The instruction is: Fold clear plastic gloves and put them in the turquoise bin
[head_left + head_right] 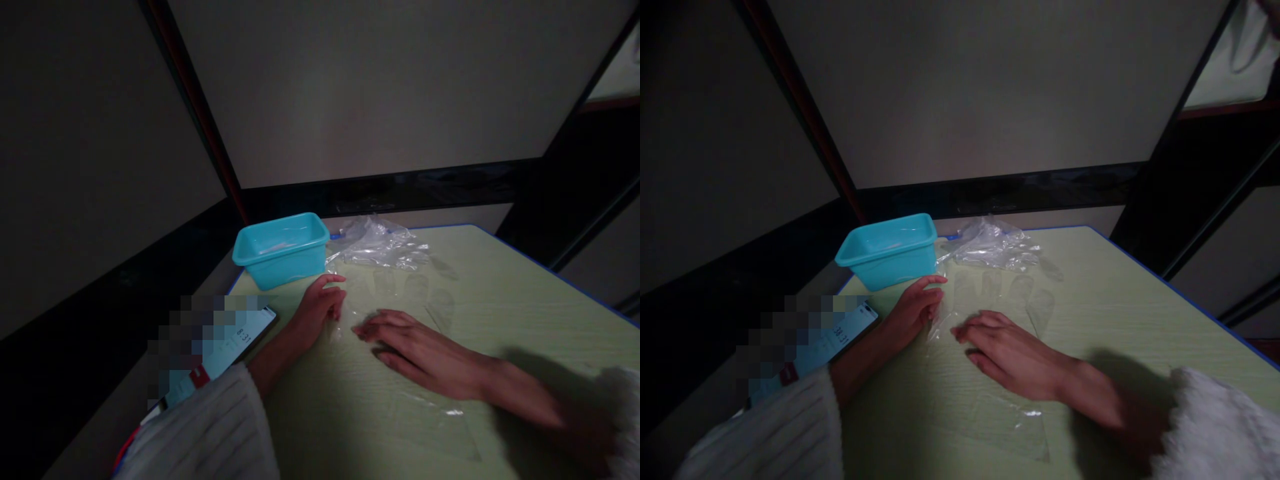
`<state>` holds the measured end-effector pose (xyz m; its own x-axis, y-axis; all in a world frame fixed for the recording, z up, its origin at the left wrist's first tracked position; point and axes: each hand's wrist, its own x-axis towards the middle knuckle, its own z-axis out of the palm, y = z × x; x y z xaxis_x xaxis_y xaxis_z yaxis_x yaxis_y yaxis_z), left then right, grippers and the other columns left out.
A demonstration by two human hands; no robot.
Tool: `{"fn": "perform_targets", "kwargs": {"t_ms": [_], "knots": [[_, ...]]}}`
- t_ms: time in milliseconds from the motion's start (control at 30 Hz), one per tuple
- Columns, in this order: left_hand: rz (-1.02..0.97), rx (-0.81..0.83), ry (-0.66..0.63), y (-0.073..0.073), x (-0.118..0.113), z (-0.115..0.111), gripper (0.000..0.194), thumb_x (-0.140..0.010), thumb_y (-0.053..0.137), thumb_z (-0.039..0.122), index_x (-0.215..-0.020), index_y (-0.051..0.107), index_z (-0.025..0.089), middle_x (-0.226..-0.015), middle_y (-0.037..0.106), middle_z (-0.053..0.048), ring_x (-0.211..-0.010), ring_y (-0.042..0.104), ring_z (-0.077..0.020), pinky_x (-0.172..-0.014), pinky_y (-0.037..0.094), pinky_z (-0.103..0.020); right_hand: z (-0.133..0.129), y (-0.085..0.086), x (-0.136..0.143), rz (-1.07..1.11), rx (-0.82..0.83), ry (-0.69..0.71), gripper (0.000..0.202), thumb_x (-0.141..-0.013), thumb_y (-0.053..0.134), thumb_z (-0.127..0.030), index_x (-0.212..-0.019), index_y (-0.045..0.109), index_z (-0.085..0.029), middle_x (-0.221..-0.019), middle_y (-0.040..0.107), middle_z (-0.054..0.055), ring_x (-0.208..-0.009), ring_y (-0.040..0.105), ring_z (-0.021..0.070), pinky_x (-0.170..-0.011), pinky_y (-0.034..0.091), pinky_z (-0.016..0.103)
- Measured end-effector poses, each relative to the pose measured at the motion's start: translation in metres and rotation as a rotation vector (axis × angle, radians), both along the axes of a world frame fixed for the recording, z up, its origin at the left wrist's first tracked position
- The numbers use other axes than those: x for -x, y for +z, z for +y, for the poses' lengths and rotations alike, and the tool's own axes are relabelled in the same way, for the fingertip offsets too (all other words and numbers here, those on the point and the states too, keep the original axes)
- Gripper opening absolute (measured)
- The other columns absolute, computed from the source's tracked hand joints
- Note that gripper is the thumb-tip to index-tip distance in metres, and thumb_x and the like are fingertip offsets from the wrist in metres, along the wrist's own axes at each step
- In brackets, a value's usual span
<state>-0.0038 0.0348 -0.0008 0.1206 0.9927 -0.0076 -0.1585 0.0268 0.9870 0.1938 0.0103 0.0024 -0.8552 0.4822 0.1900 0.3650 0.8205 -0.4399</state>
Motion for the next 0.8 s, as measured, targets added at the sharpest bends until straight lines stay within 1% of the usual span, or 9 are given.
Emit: {"fn": "perform_targets", "kwargs": {"t_ms": [200,367,600,800], "knots": [[-0.034,0.049,0.002,0.003,-0.002,0.0,0.035,-0.058,0.061,0.028,-0.089,0.05,0.016,-0.042,0.043,0.011,-0.038,0.038,-0.0074,-0.039,0.035,-0.018,0.0,-0.002,0.0,0.102,0.091,-0.102,0.027,-0.093,0.038,-0.027,-0.117,0.046,-0.016,-0.115,0.056,0.011,-0.111,0.05,0.0193,-0.095,0.041,0.037],[-0.055,0.071,-0.01,0.003,-0.007,0.0,0.036,-0.06,0.06,0.027,-0.092,0.048,0.016,-0.045,0.044,0.011,-0.041,0.041,-0.0078,-0.042,0.042,-0.019,0.002,-0.001,0.002,0.12,0.134,-0.141,0.025,-0.093,0.037,-0.027,-0.114,0.044,-0.017,-0.112,0.056,0.011,-0.106,0.052,0.0192,-0.093,0.042,0.038],[-0.016,0.097,-0.038,0.001,-0.014,0.0,0.037,-0.062,0.062,0.026,-0.095,0.047,0.016,-0.048,0.047,0.01,-0.044,0.046,-0.0086,-0.046,0.045,-0.021,0.003,-0.003,0.001,0.161,0.108,-0.2,0.021,-0.092,0.036,-0.026,-0.11,0.043,-0.018,-0.108,0.057,0.01,-0.102,0.054,0.0203,-0.088,0.044,0.039],[0.041,0.098,-0.088,0.004,-0.016,-0.003,0.039,-0.064,0.066,0.032,-0.094,0.045,0.018,-0.054,0.054,0.006,-0.049,0.052,-0.0104,-0.051,0.048,-0.024,0.002,0.0,0.001,0.17,0.072,-0.241,0.016,-0.09,0.038,-0.023,-0.104,0.045,-0.019,-0.103,0.059,0.01,-0.098,0.055,0.0209,-0.084,0.046,0.039]]}}
